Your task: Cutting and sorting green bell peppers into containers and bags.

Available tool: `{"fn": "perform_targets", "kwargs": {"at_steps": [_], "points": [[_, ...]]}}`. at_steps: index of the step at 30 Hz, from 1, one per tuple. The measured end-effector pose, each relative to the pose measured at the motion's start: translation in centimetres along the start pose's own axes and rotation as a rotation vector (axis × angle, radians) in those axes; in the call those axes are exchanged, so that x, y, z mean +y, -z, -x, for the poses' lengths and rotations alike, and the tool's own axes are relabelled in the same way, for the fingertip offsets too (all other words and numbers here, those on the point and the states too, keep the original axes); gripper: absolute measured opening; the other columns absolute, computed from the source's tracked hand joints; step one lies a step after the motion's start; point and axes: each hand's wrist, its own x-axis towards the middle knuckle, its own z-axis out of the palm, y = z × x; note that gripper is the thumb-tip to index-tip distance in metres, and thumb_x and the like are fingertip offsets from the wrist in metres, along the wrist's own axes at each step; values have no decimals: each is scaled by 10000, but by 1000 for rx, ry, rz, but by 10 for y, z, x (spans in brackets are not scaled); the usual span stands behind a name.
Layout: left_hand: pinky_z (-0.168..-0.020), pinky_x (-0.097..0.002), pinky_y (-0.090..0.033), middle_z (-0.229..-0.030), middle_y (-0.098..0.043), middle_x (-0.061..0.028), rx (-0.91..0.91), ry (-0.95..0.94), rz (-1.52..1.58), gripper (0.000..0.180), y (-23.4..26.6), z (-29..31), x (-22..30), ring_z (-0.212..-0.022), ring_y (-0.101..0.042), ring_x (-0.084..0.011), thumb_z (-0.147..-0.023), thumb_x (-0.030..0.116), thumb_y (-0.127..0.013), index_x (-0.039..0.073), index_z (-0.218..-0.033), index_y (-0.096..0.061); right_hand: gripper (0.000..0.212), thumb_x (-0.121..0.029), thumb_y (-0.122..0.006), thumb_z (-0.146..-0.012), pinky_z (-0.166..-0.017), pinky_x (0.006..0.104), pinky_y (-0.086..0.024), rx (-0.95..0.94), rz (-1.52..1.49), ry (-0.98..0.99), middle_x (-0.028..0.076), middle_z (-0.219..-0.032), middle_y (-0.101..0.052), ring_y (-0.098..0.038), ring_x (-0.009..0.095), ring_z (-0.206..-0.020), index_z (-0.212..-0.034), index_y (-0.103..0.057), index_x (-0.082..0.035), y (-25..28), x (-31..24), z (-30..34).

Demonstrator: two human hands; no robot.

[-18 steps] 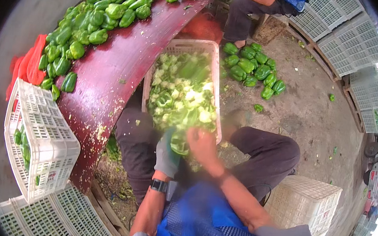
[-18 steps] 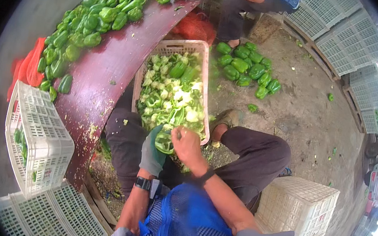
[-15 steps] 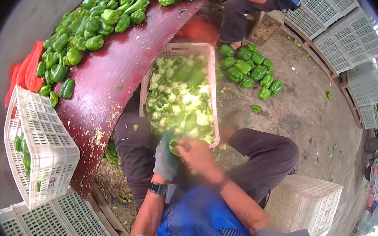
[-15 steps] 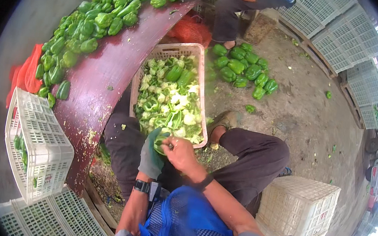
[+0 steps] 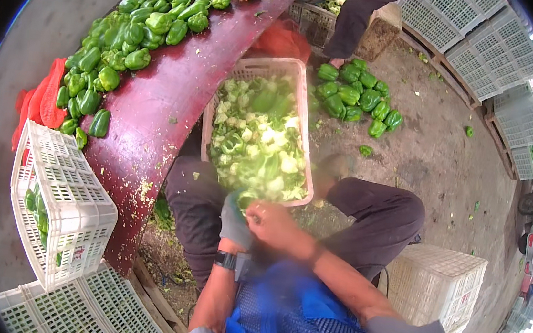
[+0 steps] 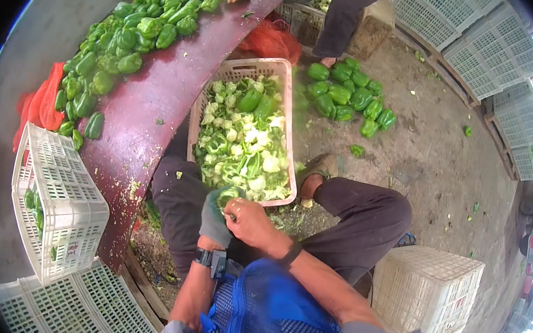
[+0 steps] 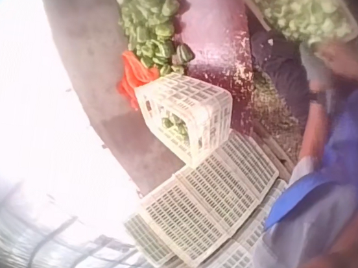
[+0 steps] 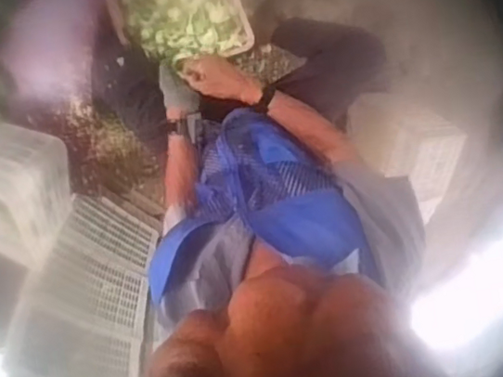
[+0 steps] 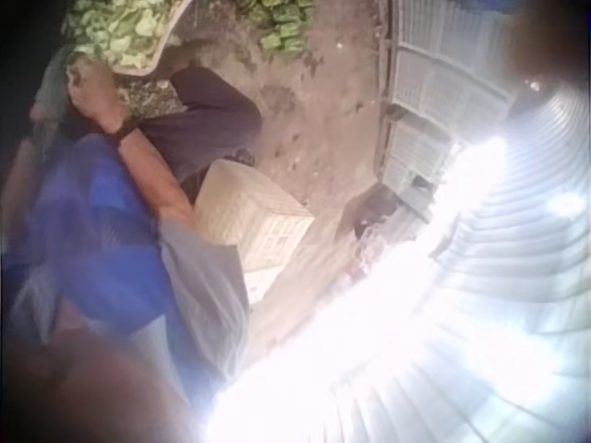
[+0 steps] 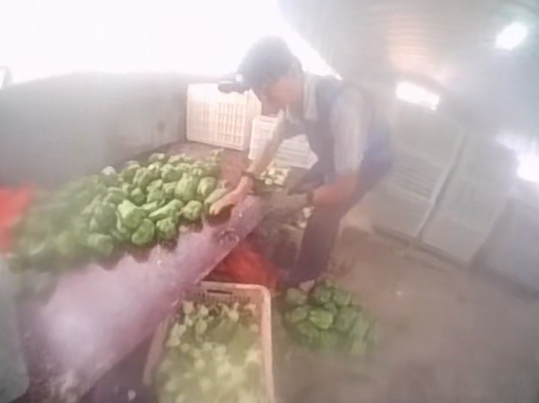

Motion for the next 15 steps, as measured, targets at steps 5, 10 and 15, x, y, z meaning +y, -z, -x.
{"fn": "perform_targets", "kwargs": {"at_steps": [5,10,15], "points": [[-835,-317,-608,-1179,-739,-122,-92,-477,-442,379,-82,21,50,-1031,-723,-218,-1103,216,-542,5,-1402,-645,426,-301,-731,-963,-766,522,-570,158,237,-538,303,-845,-730,-747,445,-862,-1232,-702,29,40,25,-5],[-762,-246,-525,-1152,-727,-57,186,-559,-826,347,-89,19,89,-895,-627,-82,-1052,84,-591,-11,-1374,-676,310,-200,-721,-916,-798,553,-554,319,392,-387,268,-905,-719,-706,466,-866,-1142,-673,8,71,53,-26],[-661,-234,-470,-1123,-717,-16,56,-587,-852,340,-96,46,101,-776,-561,-52,-1066,99,-591,-30,-1371,-668,255,-82,-678,-868,-806,532,-558,213,470,-246,245,-1057,-694,-693,450,-932,-1120,-693,-47,63,75,-85]]}}
